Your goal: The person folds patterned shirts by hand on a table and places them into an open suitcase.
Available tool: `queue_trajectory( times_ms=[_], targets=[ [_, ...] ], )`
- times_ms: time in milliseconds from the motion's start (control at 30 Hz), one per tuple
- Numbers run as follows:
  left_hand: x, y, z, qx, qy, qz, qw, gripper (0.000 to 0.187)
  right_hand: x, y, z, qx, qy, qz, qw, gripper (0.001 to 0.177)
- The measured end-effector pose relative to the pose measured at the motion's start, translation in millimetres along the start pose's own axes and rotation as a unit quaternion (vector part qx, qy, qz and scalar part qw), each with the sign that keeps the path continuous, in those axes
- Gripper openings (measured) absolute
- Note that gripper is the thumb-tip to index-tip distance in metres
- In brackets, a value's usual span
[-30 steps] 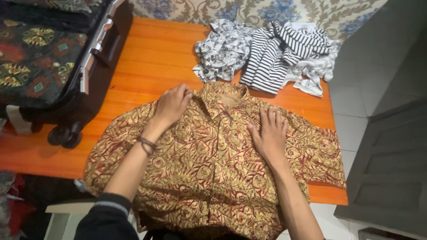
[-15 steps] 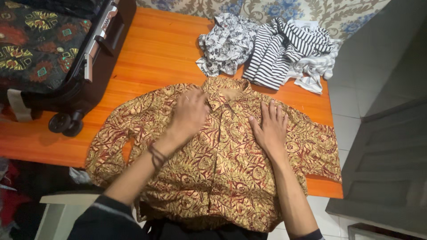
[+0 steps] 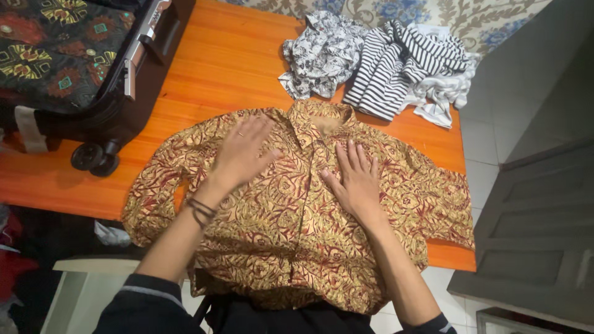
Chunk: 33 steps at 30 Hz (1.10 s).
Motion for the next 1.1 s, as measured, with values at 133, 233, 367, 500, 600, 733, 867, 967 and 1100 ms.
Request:
queue_trajectory(
  times_ms=[133,233,367,500,600,733,867,967,1100],
  targets=[
    [1,24,20,0.000,-0.014,0.062,0.998,0.074,-1,1,0,0.002,-0.009,0.004,1.000,0.078],
    [-3,22,29,0.033,-0.015,0.119,0.992,0.070,0,2,1,-0.003,-0.016,0.005,1.000,0.078],
    [-16,-26,18,0.160,-0.041,0.110,0.980,0.068,7,7,6,-0.002,0.000,0.003,1.000,0.077],
    [-25,-106,-21,-0.052,-0.054,-0.037,0.996,0.065,-4,33,1,0.057,0.059,0.066,0.994,0.065],
    [-26,-104,-40,0.057,-0.006,-0.017,0.998,0.062,-27,49,0,0.030,0.007,0.082,0.996,0.061],
    [-29,-103,-41,-0.014,-0.067,-0.020,0.997,0.063,-40,27,13,0.027,-0.018,0.031,0.999,0.064],
    [-34,-100,-40,-0.030,-0.097,-0.009,0.995,0.064,-66,-20,35,-0.031,0.008,-0.095,0.995,0.069],
    [-32,-100,-38,-0.036,-0.120,-0.021,0.992,0.065,-79,-47,47,-0.033,-0.041,-0.139,0.989,0.066],
    [-45,-81,-28,-0.077,-0.127,-0.040,0.988,0.059,-100,-59,69,0.040,-0.190,-0.110,0.975,0.051]
  ],
)
Point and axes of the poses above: each hand's wrist, its own x-axis towards the middle knuckle, its own z-axis out of the back of the hand, y = z × x, the point moved 6 cm from there along x, towards the middle knuckle, and after that the axes turned 4 degrees about -y, right-handed, at the moved point
